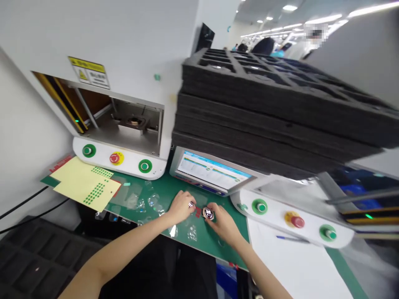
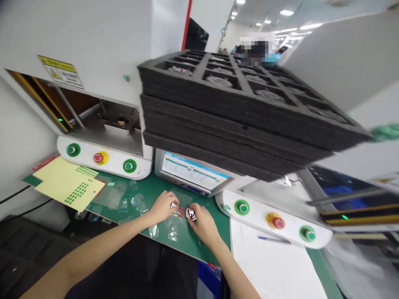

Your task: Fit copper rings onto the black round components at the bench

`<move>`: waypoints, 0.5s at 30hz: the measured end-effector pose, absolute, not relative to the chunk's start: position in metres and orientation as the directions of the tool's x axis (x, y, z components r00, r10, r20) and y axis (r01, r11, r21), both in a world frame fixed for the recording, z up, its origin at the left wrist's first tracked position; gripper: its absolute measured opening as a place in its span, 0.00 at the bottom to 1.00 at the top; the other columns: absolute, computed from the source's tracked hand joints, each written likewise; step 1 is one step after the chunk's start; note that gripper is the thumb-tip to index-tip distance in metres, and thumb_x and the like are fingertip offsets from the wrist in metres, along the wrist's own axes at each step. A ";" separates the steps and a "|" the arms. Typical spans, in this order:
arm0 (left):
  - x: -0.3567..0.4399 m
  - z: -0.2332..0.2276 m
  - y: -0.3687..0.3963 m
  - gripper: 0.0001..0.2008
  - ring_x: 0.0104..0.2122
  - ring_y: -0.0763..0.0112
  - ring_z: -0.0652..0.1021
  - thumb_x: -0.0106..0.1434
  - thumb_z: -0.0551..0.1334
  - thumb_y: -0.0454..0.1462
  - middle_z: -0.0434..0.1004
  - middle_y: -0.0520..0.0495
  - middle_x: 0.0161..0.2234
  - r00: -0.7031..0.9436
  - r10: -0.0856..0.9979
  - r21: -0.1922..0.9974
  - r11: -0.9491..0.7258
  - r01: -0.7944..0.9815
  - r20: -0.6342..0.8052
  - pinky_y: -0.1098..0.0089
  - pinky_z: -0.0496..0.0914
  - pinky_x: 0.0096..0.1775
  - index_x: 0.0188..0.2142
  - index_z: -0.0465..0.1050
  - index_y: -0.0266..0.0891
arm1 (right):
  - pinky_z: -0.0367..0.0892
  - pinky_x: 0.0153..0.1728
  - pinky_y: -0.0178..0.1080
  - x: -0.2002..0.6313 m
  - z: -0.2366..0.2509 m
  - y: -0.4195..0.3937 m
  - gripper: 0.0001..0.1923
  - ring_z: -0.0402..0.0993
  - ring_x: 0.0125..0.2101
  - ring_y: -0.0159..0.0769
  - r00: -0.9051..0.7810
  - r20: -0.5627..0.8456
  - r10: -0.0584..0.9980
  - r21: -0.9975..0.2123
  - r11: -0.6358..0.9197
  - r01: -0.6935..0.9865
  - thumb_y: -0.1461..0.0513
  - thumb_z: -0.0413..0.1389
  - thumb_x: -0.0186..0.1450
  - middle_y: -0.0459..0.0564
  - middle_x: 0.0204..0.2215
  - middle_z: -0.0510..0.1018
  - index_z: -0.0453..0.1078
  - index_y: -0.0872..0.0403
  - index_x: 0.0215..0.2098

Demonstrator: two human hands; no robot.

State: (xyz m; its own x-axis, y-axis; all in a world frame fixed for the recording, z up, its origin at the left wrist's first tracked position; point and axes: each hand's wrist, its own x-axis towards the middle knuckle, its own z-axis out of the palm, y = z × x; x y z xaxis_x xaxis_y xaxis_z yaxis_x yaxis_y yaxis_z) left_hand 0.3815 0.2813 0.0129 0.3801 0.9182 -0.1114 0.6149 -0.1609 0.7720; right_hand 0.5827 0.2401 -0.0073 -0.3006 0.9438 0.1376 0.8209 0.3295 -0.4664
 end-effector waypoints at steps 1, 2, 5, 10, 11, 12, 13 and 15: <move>0.376 0.016 0.281 0.07 0.48 0.60 0.76 0.67 0.66 0.38 0.78 0.44 0.44 0.390 0.916 0.751 -0.195 0.631 -0.090 0.52 0.69 0.53 0.38 0.76 0.35 | 0.75 0.38 0.44 0.585 -0.007 0.241 0.11 0.79 0.37 0.41 -0.314 0.134 0.940 -0.460 0.340 0.820 0.57 0.57 0.65 0.51 0.36 0.81 0.71 0.54 0.43; 0.368 0.021 0.282 0.07 0.48 0.60 0.77 0.65 0.67 0.38 0.79 0.45 0.43 0.398 0.915 0.729 -0.225 0.647 -0.071 0.53 0.69 0.53 0.37 0.76 0.35 | 0.76 0.37 0.45 0.589 -0.006 0.240 0.12 0.80 0.38 0.43 -0.325 0.137 0.936 -0.457 0.351 0.817 0.57 0.57 0.63 0.52 0.38 0.82 0.72 0.53 0.43; 0.321 0.046 0.300 0.01 0.42 0.63 0.79 0.64 0.66 0.33 0.81 0.48 0.38 0.346 0.938 0.640 -0.261 0.722 -0.007 0.61 0.71 0.49 0.35 0.77 0.39 | 0.79 0.38 0.49 0.625 0.008 0.234 0.20 0.82 0.40 0.50 -0.324 0.177 0.929 -0.449 0.369 0.814 0.49 0.59 0.58 0.54 0.41 0.83 0.73 0.49 0.44; 0.208 0.103 0.383 0.12 0.48 0.52 0.77 0.66 0.55 0.31 0.80 0.39 0.46 0.055 0.980 0.434 -0.135 0.891 0.191 0.60 0.69 0.51 0.43 0.77 0.37 | 0.74 0.22 0.50 0.723 0.045 0.218 0.22 0.82 0.25 0.55 -0.054 0.265 0.963 -0.370 0.153 0.916 0.40 0.53 0.60 0.61 0.30 0.83 0.72 0.47 0.32; 0.192 0.114 0.405 0.13 0.52 0.50 0.75 0.66 0.55 0.31 0.78 0.36 0.49 0.037 0.973 0.401 -0.128 0.907 0.228 0.58 0.67 0.53 0.45 0.76 0.33 | 0.72 0.19 0.49 0.740 0.051 0.215 0.24 0.81 0.23 0.54 0.011 0.276 0.961 -0.343 0.087 0.935 0.37 0.51 0.60 0.62 0.27 0.82 0.71 0.46 0.30; 0.178 0.124 0.426 0.14 0.56 0.48 0.72 0.66 0.55 0.31 0.76 0.35 0.53 0.040 0.966 0.371 -0.137 0.918 0.256 0.57 0.64 0.56 0.48 0.74 0.30 | 0.69 0.17 0.47 0.755 0.056 0.213 0.26 0.80 0.22 0.53 0.063 0.284 0.957 -0.322 0.034 0.946 0.35 0.49 0.60 0.63 0.27 0.81 0.71 0.45 0.29; 0.169 0.134 0.446 0.15 0.58 0.46 0.70 0.67 0.55 0.32 0.74 0.34 0.54 0.048 0.960 0.346 -0.146 0.927 0.276 0.56 0.63 0.58 0.50 0.71 0.26 | 0.67 0.17 0.47 0.767 0.061 0.212 0.28 0.80 0.22 0.51 0.101 0.288 0.952 -0.301 -0.010 0.953 0.34 0.47 0.61 0.63 0.27 0.81 0.72 0.45 0.28; 0.160 0.150 0.479 0.17 0.57 0.45 0.70 0.70 0.50 0.35 0.76 0.37 0.50 0.094 0.954 0.307 -0.183 0.934 0.285 0.53 0.63 0.57 0.48 0.70 0.20 | 0.68 0.19 0.45 0.787 0.069 0.216 0.29 0.80 0.24 0.48 0.148 0.283 0.948 -0.270 -0.070 0.960 0.35 0.45 0.63 0.61 0.29 0.81 0.73 0.47 0.30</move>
